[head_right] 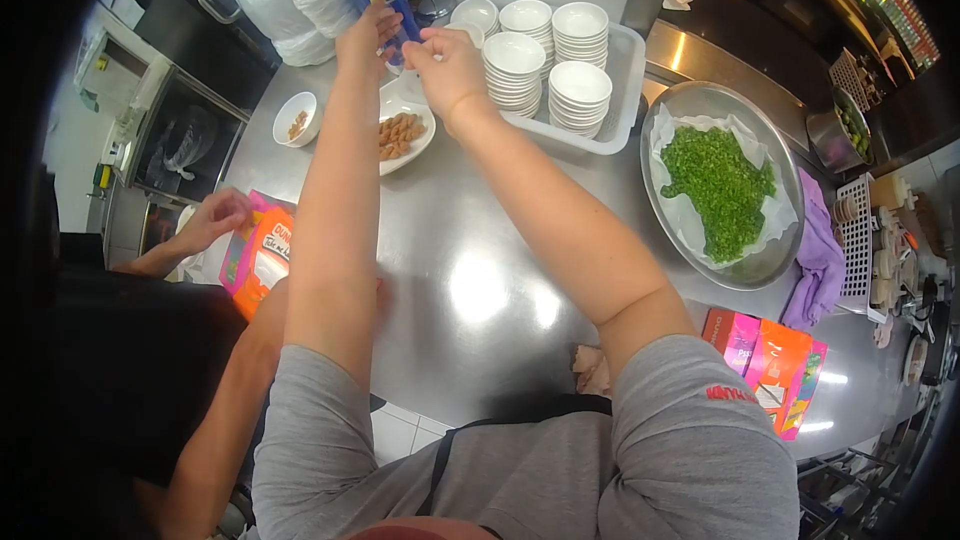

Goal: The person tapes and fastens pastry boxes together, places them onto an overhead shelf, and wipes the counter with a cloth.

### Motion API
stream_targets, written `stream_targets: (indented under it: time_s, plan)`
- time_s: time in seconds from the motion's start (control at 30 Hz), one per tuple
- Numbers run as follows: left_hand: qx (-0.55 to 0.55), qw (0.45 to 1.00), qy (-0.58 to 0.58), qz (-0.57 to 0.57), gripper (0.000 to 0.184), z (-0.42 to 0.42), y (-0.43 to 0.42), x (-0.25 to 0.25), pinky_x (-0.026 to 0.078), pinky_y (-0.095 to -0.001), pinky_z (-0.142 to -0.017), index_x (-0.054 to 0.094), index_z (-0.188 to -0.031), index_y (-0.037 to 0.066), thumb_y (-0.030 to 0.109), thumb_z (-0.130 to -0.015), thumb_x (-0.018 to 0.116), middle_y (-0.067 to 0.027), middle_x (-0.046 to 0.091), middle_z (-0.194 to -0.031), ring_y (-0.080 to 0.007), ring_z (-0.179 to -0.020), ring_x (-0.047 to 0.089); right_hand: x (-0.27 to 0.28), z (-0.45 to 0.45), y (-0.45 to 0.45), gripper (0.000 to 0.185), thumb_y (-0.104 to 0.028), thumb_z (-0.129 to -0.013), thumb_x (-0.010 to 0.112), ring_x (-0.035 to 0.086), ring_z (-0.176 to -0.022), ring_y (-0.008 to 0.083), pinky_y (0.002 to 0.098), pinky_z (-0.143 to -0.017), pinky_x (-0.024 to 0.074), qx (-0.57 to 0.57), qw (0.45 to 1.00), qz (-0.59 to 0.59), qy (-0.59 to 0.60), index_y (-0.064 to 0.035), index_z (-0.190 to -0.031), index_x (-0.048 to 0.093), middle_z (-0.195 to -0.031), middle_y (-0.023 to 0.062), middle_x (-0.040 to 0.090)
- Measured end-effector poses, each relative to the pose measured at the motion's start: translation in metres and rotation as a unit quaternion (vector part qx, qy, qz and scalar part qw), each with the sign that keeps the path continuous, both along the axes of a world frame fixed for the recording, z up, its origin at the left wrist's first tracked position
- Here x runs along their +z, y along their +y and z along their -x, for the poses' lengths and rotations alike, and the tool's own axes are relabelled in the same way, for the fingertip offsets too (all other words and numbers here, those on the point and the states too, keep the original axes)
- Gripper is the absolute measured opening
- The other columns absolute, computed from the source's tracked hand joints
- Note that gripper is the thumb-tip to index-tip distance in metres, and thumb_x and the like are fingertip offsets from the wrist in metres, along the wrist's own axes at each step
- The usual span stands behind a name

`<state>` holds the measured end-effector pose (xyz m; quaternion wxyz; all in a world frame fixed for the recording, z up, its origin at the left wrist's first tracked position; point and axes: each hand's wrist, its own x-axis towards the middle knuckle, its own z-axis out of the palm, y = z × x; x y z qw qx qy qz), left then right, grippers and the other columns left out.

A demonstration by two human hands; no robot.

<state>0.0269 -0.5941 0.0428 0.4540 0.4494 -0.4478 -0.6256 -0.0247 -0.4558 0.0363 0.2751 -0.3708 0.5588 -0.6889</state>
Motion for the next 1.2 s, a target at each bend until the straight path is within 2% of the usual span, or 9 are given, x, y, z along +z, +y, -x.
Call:
stream_targets:
  time_s: [0.13,0.2,0.27,0.37,0.53,0.73,0.83,1.0,1.2]
  plan:
    - [0.019,0.981,-0.112,0.158,0.029,0.0,-0.019,-0.018,0.05,-0.0347,-0.062,0.065,-0.083,0.002,0.03,-0.075,0.064,-0.0065,0.066,-0.074,-0.0199,-0.066,0.062,-0.014,-0.005,-0.013,0.024,-0.022,-0.076,0.062,0.049,-0.09,0.0163,0.0291,-0.081,0.0372,-0.029,1.0,0.003,0.011,-0.003,-0.061,0.058,-0.1,0.0088,0.055]
    - [0.03,0.873,-0.411,0.26,0.02,0.0,-0.042,-0.031,0.049,-0.0318,-0.064,0.067,-0.083,0.008,0.026,-0.074,0.065,-0.0039,0.066,-0.074,-0.0162,-0.07,0.062,-0.014,-0.005,-0.008,0.024,-0.021,-0.077,0.061,0.049,-0.073,0.0132,0.0272,-0.068,0.0389,0.075,0.993,-0.062,-0.069,-0.0028,-0.061,0.058,-0.078,0.0052,0.057]
    - [-0.001,0.876,-0.335,0.346,0.012,-0.01,-0.034,-0.026,0.047,-0.0304,-0.061,0.068,-0.084,0.013,0.02,-0.075,0.064,0.0008,0.065,-0.073,-0.0135,-0.067,0.06,-0.025,-0.006,-0.004,0.024,-0.021,-0.076,0.062,0.045,-0.063,0.0112,0.0261,-0.061,0.0379,0.027,0.999,-0.042,-0.023,-0.0032,-0.061,0.058,-0.063,0.0017,0.053]
    - [-0.135,0.967,0.035,0.215,0.017,-0.017,0.029,0.017,0.039,-0.0271,-0.07,0.063,-0.093,0.012,0.024,-0.08,0.063,0.0021,0.06,-0.088,-0.0097,-0.078,0.052,-0.007,-0.002,0.059,0.028,-0.03,-0.077,0.063,0.052,-0.075,0.0165,0.028,-0.067,0.0406,-0.045,0.988,-0.045,0.141,-0.0037,-0.067,0.063,-0.082,0.0098,0.053]
    - [-0.3,0.885,0.283,0.214,0.017,-0.005,0.216,0.057,0.044,-0.0335,-0.082,0.054,-0.099,0.004,0.008,-0.083,0.058,-0.0014,0.055,-0.086,-0.0103,-0.077,0.052,0.031,0.003,0.256,0.02,-0.018,-0.079,0.063,0.045,-0.067,0.0132,0.0247,-0.062,0.0381,0.002,0.988,0.039,0.149,-0.0038,-0.07,0.053,-0.078,0.0035,0.046]
    - [-0.508,0.826,0.182,0.159,0.015,0.032,0.436,0.008,0.045,-0.0206,-0.068,0.059,-0.088,0.005,-0.002,-0.075,0.063,-0.001,0.057,-0.084,-0.0073,-0.075,0.053,0.013,-0.03,0.511,0.016,-0.01,-0.08,0.06,0.043,-0.066,0.0099,0.0239,-0.058,0.0352,-0.192,0.95,-0.161,0.187,-0.0023,-0.07,0.051,-0.077,0.0032,0.048]
    - [-0.622,0.763,0.173,0.034,0.018,0.033,0.525,-0.016,0.041,-0.0183,-0.069,0.055,-0.09,0.004,-0.001,-0.075,0.064,0.0007,0.055,-0.083,-0.0053,-0.074,0.049,-0.012,-0.074,0.584,0.018,-0.014,-0.081,0.06,0.043,-0.063,0.0088,0.0227,-0.056,0.0358,-0.299,0.929,-0.202,0.083,-0.0026,-0.07,0.051,-0.071,0.002,0.047]
    - [-0.701,0.696,0.154,0.016,0.02,0.034,0.592,-0.049,0.043,-0.0209,-0.073,0.05,-0.095,0.005,-0.001,-0.078,0.06,-0.0004,0.053,-0.086,-0.008,-0.08,0.052,-0.047,-0.105,0.641,0.02,-0.017,-0.082,0.059,0.043,-0.062,0.0049,0.0197,-0.057,0.0352,-0.384,0.897,-0.178,-0.132,-0.0044,-0.07,0.051,-0.067,-0.0019,0.047]
    - [-0.702,0.697,0.098,0.109,0.031,0.052,0.612,-0.062,0.043,-0.0213,-0.072,0.04,-0.103,0.004,-0.001,-0.079,0.059,-0.0037,0.052,-0.082,-0.01,-0.077,0.053,-0.091,-0.091,0.66,0.023,-0.023,-0.083,0.058,0.043,-0.06,0.0043,0.0192,-0.056,0.0356,-0.383,0.898,-0.17,-0.133,-0.0056,-0.07,0.051,-0.066,-0.0022,0.049]
